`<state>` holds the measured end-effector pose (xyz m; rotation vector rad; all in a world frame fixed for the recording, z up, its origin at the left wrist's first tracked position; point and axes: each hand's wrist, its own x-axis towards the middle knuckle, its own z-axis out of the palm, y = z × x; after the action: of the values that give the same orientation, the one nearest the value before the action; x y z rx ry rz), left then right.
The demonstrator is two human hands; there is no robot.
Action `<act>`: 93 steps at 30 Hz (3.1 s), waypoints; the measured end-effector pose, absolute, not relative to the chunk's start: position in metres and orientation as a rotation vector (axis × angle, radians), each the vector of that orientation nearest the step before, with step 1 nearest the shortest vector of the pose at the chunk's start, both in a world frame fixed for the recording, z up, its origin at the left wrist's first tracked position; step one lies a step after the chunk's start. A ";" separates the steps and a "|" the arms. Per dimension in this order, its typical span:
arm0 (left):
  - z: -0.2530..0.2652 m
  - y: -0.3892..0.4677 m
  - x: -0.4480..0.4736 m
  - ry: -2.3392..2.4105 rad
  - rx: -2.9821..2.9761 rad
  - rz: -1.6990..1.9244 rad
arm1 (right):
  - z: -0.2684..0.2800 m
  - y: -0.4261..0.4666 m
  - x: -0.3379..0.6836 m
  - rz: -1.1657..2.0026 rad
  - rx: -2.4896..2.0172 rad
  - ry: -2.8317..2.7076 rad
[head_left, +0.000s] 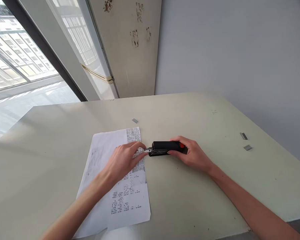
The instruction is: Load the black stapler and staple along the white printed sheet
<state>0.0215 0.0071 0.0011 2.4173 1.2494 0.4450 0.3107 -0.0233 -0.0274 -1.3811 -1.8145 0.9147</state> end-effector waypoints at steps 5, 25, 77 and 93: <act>0.010 0.004 0.004 1.361 2.238 0.400 | -0.027 -0.023 0.312 0.936 -1.356 -1.800; 0.023 -0.019 -0.010 1.079 1.224 0.683 | -0.025 -0.027 0.310 0.929 -1.378 -1.788; -0.005 0.033 0.021 0.830 2.475 0.591 | -0.022 -0.020 0.313 1.046 -1.262 -1.849; -0.020 0.026 0.035 0.943 2.585 0.719 | -0.029 -0.023 0.314 1.005 -1.233 -1.865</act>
<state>0.0352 0.0263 -0.0202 2.5848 0.9433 0.7187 0.3138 -0.0231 -0.0290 -1.2332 -1.8654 1.0051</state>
